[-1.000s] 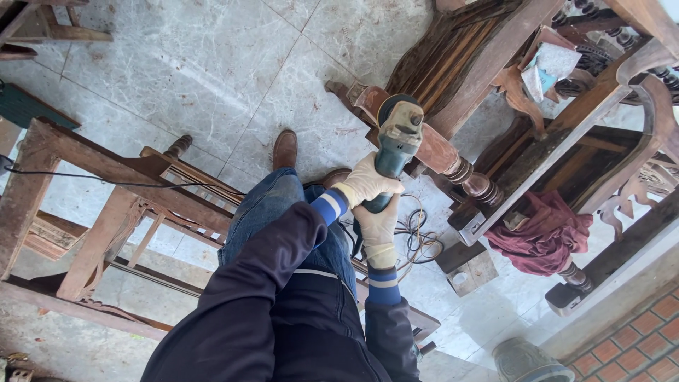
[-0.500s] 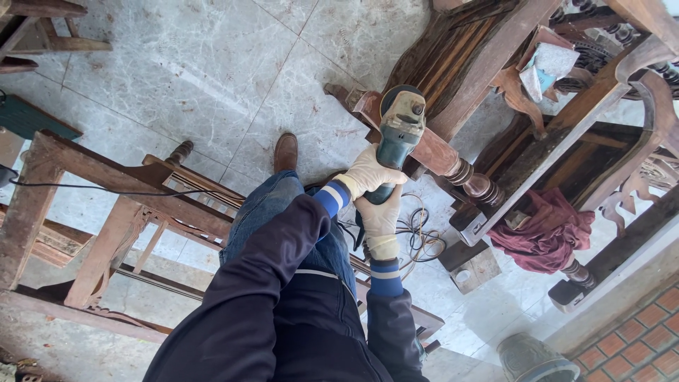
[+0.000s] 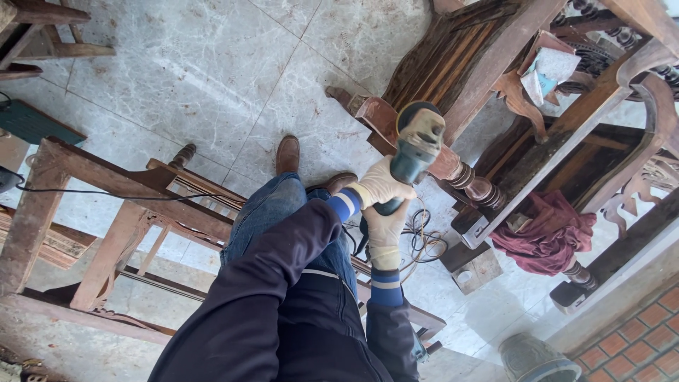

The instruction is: The person uses an angle grinder sander to sand the wooden frame of an overturned chair, moving the tool along the armrests, rails and legs. They reposition around the chair and continue sanding different surfaces of the wooden furniture.

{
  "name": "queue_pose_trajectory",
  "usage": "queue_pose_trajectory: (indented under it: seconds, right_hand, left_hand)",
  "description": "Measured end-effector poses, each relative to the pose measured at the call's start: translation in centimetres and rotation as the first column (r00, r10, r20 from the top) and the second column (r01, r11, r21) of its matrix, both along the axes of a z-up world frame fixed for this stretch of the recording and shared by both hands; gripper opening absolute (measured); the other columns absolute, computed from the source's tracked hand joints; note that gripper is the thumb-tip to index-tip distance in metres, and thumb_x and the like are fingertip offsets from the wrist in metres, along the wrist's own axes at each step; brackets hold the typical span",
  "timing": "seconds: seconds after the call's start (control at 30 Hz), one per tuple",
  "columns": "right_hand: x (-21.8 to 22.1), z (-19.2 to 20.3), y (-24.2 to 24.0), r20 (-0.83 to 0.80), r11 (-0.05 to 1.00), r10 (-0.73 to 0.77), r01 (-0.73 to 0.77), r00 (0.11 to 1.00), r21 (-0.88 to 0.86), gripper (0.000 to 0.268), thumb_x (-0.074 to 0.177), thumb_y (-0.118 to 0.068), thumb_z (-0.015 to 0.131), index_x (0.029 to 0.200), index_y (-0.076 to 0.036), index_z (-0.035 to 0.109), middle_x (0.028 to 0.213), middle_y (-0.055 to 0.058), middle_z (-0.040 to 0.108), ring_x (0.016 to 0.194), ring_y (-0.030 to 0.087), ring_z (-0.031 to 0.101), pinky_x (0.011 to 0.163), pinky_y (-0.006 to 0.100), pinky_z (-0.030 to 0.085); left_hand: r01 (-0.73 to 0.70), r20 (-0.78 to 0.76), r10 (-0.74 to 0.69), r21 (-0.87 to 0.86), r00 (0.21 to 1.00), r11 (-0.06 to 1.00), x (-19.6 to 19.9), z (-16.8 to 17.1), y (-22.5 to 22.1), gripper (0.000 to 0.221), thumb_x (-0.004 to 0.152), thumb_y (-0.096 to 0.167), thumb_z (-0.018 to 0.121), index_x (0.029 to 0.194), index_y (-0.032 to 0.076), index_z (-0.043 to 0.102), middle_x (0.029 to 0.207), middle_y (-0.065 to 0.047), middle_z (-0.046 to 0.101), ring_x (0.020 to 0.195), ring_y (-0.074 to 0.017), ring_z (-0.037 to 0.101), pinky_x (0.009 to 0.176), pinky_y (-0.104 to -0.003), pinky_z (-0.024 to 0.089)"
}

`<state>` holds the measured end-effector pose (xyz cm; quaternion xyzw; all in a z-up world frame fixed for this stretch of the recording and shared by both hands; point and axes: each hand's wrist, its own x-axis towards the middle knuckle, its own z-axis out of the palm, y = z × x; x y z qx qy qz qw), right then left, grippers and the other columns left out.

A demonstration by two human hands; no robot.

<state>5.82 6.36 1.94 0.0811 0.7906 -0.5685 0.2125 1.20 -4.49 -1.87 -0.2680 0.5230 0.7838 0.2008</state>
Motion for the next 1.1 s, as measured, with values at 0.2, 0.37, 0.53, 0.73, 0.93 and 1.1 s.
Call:
queue_pose_trajectory:
  seconds: [0.2, 0.37, 0.53, 0.73, 0.93, 1.1]
  right_hand:
    - [1.2, -0.7, 0.5, 0.032, 0.999, -0.013, 0.014, 0.999, -0.038, 0.086, 0.068, -0.012, 0.091, 0.139, -0.008, 0.042, 0.123, 0.007, 0.061, 0.107, 0.017, 0.062, 0.094, 0.032, 0.054]
    - [0.9, 0.1, -1.7, 0.056, 0.987, 0.116, -0.121, 0.992, 0.105, 0.081, 0.072, -0.017, 0.089, 0.138, -0.007, 0.043, 0.119, 0.008, 0.064, 0.104, 0.016, 0.064, 0.091, 0.031, 0.054]
    - [0.9, 0.6, -1.7, 0.022, 0.966, 0.124, -0.126, 0.992, 0.226, 0.078, 0.071, -0.016, 0.088, 0.137, -0.007, 0.046, 0.116, 0.008, 0.066, 0.101, 0.016, 0.065, 0.091, 0.031, 0.055]
    - [1.0, 1.6, -2.3, -0.009, 0.995, 0.039, -0.038, 0.999, 0.090, 0.081, 0.069, -0.015, 0.087, 0.135, -0.006, 0.042, 0.117, 0.007, 0.063, 0.104, 0.016, 0.062, 0.090, 0.031, 0.054]
    - [0.9, 2.0, -3.8, 0.055, 0.979, 0.134, -0.141, 0.989, 0.146, 0.078, 0.071, -0.021, 0.086, 0.136, -0.006, 0.046, 0.114, 0.009, 0.065, 0.101, 0.017, 0.063, 0.089, 0.033, 0.054]
    - [2.1, 1.0, -2.1, -0.040, 0.944, 0.142, -0.123, 0.989, 0.307, 0.083, 0.070, -0.022, 0.087, 0.138, -0.004, 0.044, 0.119, 0.010, 0.063, 0.106, 0.019, 0.062, 0.092, 0.034, 0.052]
  left_hand:
    - [0.000, 0.022, 0.001, -0.038, 1.000, 0.999, 1.1, -0.1, -0.1, 0.079, 0.053, 0.038, 0.089, 0.120, 0.005, 0.061, 0.109, -0.015, 0.070, 0.101, -0.0263, 0.067, 0.095, -0.037, 0.052]
    - [-0.087, 0.095, 0.085, 0.017, 0.992, 0.996, 2.0, -0.4, -2.3, 0.074, 0.052, 0.035, 0.089, 0.113, 0.002, 0.063, 0.105, -0.014, 0.072, 0.096, -0.0264, 0.069, 0.091, -0.037, 0.055]
    - [-0.109, 0.053, 0.102, 0.156, 0.993, 0.982, 1.2, 0.2, -2.3, 0.073, 0.052, 0.032, 0.088, 0.115, 0.002, 0.063, 0.104, -0.015, 0.071, 0.093, -0.0275, 0.067, 0.089, -0.038, 0.055]
    - [0.015, 0.032, -0.016, 0.042, 0.999, 0.999, 1.3, -0.1, -1.8, 0.077, 0.054, 0.031, 0.090, 0.120, 0.005, 0.059, 0.108, -0.012, 0.070, 0.099, -0.0233, 0.068, 0.093, -0.035, 0.052]
    - [-0.169, 0.105, 0.157, 0.116, 0.982, 0.979, 2.1, -1.4, -2.8, 0.072, 0.052, 0.028, 0.090, 0.114, 0.003, 0.063, 0.104, -0.014, 0.072, 0.093, -0.0253, 0.069, 0.088, -0.038, 0.056]
    - [-0.067, 0.061, 0.058, 0.149, 0.996, 0.987, 2.2, 0.2, -2.9, 0.074, 0.052, 0.028, 0.089, 0.116, 0.005, 0.062, 0.106, -0.013, 0.072, 0.096, -0.0258, 0.069, 0.088, -0.037, 0.055]
